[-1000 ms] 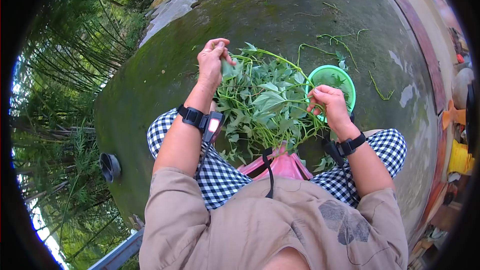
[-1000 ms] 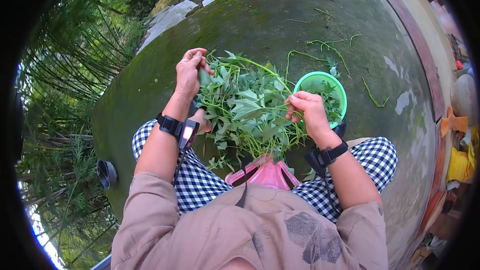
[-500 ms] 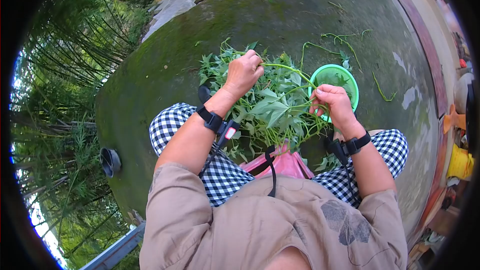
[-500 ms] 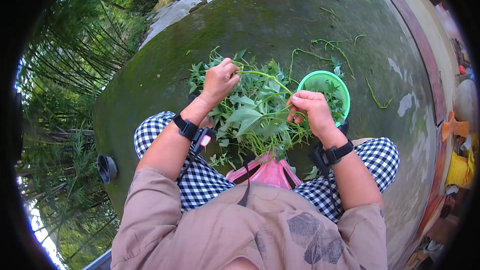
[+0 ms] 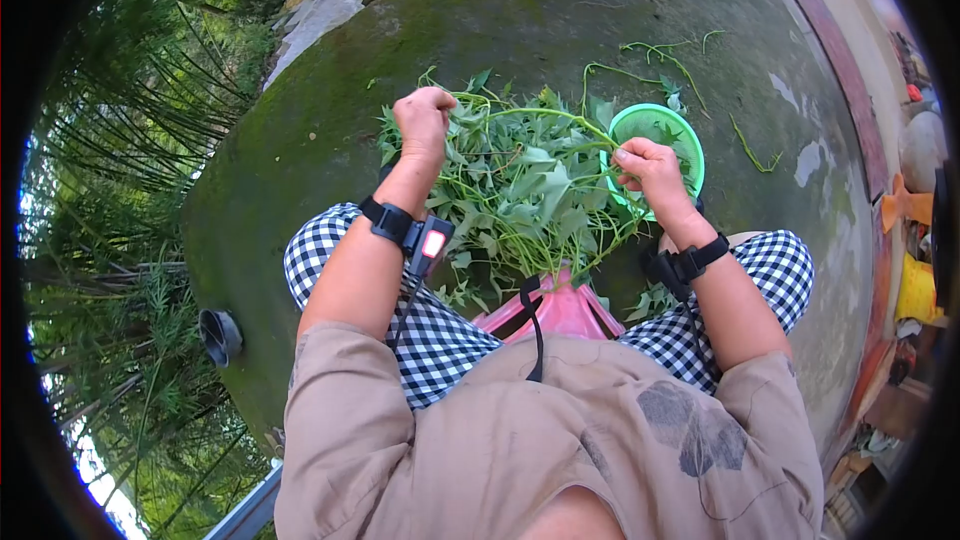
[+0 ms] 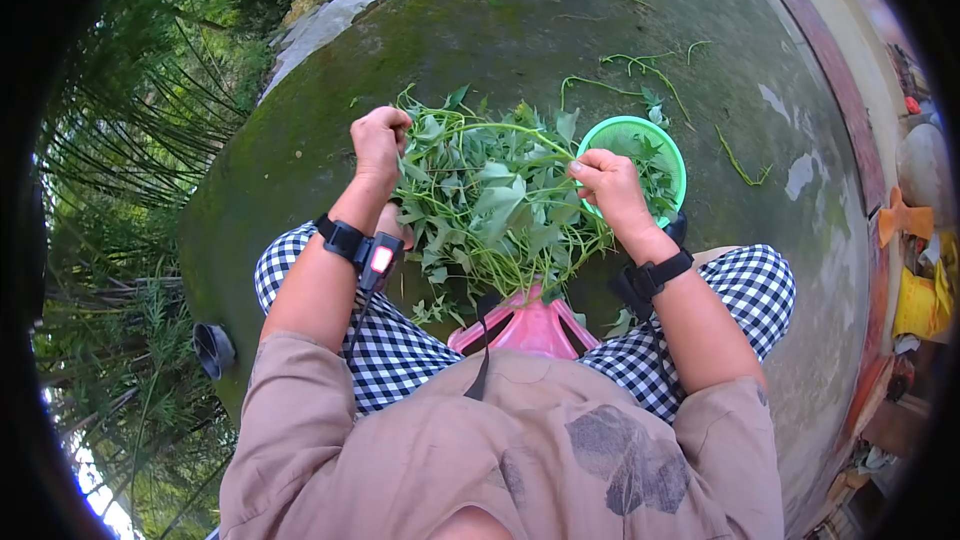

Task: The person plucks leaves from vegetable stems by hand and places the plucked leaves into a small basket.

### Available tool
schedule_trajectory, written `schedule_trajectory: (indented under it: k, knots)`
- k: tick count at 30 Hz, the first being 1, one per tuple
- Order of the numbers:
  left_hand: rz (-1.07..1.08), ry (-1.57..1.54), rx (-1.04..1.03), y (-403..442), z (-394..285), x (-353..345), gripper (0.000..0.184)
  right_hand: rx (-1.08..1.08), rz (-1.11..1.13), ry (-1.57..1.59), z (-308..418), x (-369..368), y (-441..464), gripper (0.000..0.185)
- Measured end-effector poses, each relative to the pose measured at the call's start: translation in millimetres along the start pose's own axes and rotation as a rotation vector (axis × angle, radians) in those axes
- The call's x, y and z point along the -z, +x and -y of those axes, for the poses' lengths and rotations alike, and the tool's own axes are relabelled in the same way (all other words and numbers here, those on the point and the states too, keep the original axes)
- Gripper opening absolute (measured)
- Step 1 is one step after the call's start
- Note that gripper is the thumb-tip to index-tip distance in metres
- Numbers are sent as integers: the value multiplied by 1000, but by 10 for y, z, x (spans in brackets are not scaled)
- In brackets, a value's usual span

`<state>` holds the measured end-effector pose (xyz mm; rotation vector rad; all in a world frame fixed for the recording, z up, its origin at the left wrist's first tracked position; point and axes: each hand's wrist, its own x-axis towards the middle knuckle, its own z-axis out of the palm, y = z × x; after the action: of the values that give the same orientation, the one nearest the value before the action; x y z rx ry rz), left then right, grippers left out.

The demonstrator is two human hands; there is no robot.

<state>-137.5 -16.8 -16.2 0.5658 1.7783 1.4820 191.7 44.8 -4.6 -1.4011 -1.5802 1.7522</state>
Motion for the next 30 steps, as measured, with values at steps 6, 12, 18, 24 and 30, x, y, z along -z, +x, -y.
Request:
schedule_trajectory:
  k: [6,12,18,24,30]
  knots:
    - [221,-32,-42,-109,-75,-175,14,-76,36,144,-157,2,110,18]
    - [556,21,143,-344,-69,-384,16,-55,44,6,-100,-149,63,19]
    - [328,564,-468,-624,180,-667,14,-3,45,34,106,-397,13,22]
    - [362,594,-780,-775,89,-762,11,6,93,48,237,-509,-9,24]
    - [396,577,-811,-794,89,-793,11,33,91,19,298,-471,-8,25]
